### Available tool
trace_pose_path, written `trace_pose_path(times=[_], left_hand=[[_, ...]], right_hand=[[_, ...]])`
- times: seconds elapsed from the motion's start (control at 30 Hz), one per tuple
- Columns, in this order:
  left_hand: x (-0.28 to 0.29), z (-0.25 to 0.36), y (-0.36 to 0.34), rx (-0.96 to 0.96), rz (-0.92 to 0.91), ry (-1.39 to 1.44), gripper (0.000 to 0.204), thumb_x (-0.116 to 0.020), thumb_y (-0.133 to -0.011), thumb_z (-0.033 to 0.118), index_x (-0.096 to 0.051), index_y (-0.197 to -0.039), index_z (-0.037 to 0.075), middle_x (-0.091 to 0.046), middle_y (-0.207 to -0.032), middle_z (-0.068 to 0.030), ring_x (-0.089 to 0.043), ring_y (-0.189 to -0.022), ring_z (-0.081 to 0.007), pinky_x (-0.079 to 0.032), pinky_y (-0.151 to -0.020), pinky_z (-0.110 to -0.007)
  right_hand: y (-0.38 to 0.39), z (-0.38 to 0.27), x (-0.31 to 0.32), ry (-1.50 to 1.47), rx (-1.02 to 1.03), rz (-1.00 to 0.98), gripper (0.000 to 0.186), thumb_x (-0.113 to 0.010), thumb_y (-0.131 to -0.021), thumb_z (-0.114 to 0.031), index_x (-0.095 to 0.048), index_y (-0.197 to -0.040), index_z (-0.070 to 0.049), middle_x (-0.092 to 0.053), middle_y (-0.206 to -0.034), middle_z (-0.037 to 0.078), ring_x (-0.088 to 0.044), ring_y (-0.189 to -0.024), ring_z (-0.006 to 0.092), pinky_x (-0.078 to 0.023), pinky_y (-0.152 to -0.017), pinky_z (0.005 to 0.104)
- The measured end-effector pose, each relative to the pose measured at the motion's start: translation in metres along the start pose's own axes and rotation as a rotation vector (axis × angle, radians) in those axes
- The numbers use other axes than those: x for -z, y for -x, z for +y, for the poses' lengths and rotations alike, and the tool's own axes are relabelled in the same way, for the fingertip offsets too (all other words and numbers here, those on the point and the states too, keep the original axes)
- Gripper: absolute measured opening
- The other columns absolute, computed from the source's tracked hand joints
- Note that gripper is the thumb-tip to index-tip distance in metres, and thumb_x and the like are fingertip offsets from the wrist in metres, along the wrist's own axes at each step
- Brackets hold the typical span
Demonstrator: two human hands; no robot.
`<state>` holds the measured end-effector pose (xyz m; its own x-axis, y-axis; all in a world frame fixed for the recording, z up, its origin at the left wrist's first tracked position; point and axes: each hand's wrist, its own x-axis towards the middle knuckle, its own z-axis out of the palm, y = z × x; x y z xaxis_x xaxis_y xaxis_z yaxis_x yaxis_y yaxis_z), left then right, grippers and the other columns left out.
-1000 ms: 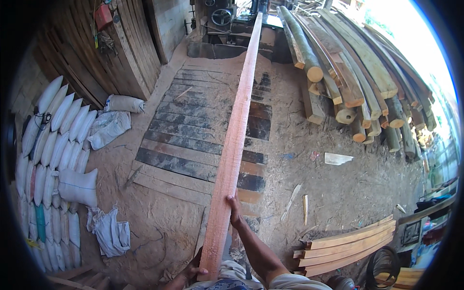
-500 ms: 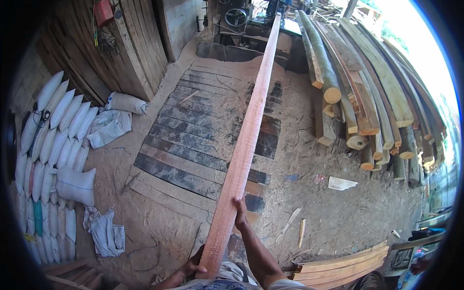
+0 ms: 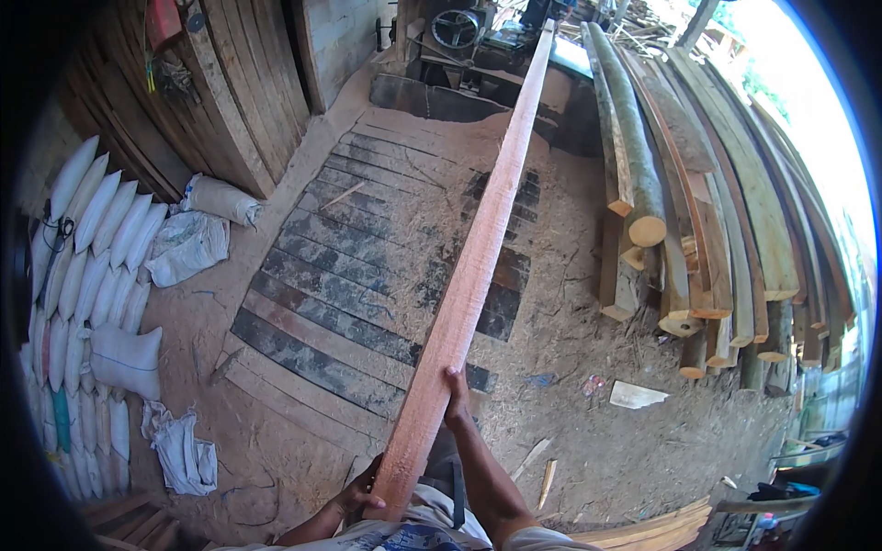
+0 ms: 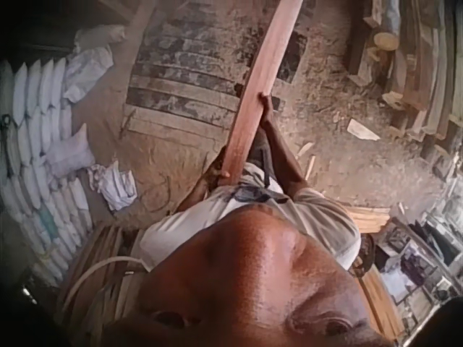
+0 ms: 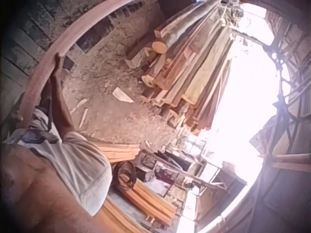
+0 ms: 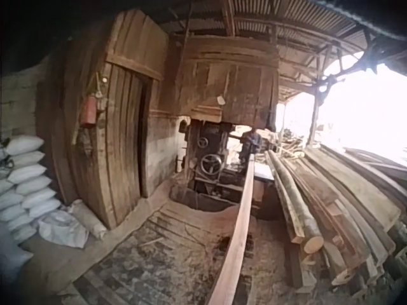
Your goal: The person planes long pieces of lumber by hand-feeding them into a stationary planer, repeatedly lifting and repositioning various boards from a stack onto the machine bed and engaging the feed mechanism.
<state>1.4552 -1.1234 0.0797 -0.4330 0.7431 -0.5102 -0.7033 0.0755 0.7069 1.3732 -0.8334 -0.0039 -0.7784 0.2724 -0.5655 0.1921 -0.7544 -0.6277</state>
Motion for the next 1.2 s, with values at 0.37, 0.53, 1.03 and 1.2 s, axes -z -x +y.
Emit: trace_pose_path(times=[0.37, 0.53, 1.03, 1.2], left_hand=[[0.000, 0.124, -0.188, -0.055, 0.061, -0.047, 0.128, -0.080, -0.044, 0.030, -0.015, -0.153, 0.015, -0.034, -0.147, -0.0116, -0.037, -0.131, -0.0271, -0.031, -0.109, -0.039], [-0.001, 0.177, -0.258, -0.074, 0.069, -0.048, 0.128, -0.080, -0.044, 0.030, -0.014, -0.153, 0.014, -0.034, -0.148, -0.0120, -0.036, -0.132, -0.0270, -0.030, -0.109, -0.039], [0.003, 0.325, -0.495, -0.073, 0.052, -0.018, 0.130, -0.081, -0.044, 0.031, -0.012, -0.153, 0.011, -0.032, -0.149, -0.0131, -0.033, -0.135, -0.0265, -0.028, -0.111, -0.039], [0.006, 0.388, -0.572, -0.065, 0.012, -0.036, 0.130, -0.081, -0.045, 0.031, -0.012, -0.153, 0.010, -0.031, -0.149, -0.0135, -0.032, -0.135, -0.0263, -0.027, -0.111, -0.039]], right_hand=[[-0.148, -0.140, -0.026, 0.029, -0.025, 0.010, 0.075, -0.059, -0.081, -0.042, -0.030, -0.144, -0.013, -0.050, -0.124, 0.014, -0.053, -0.110, 0.0280, -0.046, -0.093, 0.0424], [-0.213, -0.202, -0.040, 0.046, 0.041, -0.005, 0.076, -0.058, -0.081, -0.042, -0.028, -0.145, -0.015, -0.047, -0.128, 0.014, -0.053, -0.110, 0.0281, -0.045, -0.093, 0.0421], [-0.446, -0.390, -0.051, 0.025, 0.011, 0.030, 0.079, -0.060, -0.079, -0.045, -0.030, -0.144, -0.012, -0.052, -0.121, 0.013, -0.055, -0.105, 0.0254, -0.046, -0.091, 0.0407], [-0.524, -0.437, -0.044, 0.019, -0.026, 0.030, 0.078, -0.059, -0.080, -0.044, -0.031, -0.144, -0.012, -0.053, -0.122, 0.014, -0.056, -0.103, 0.0256, -0.046, -0.090, 0.0399]])
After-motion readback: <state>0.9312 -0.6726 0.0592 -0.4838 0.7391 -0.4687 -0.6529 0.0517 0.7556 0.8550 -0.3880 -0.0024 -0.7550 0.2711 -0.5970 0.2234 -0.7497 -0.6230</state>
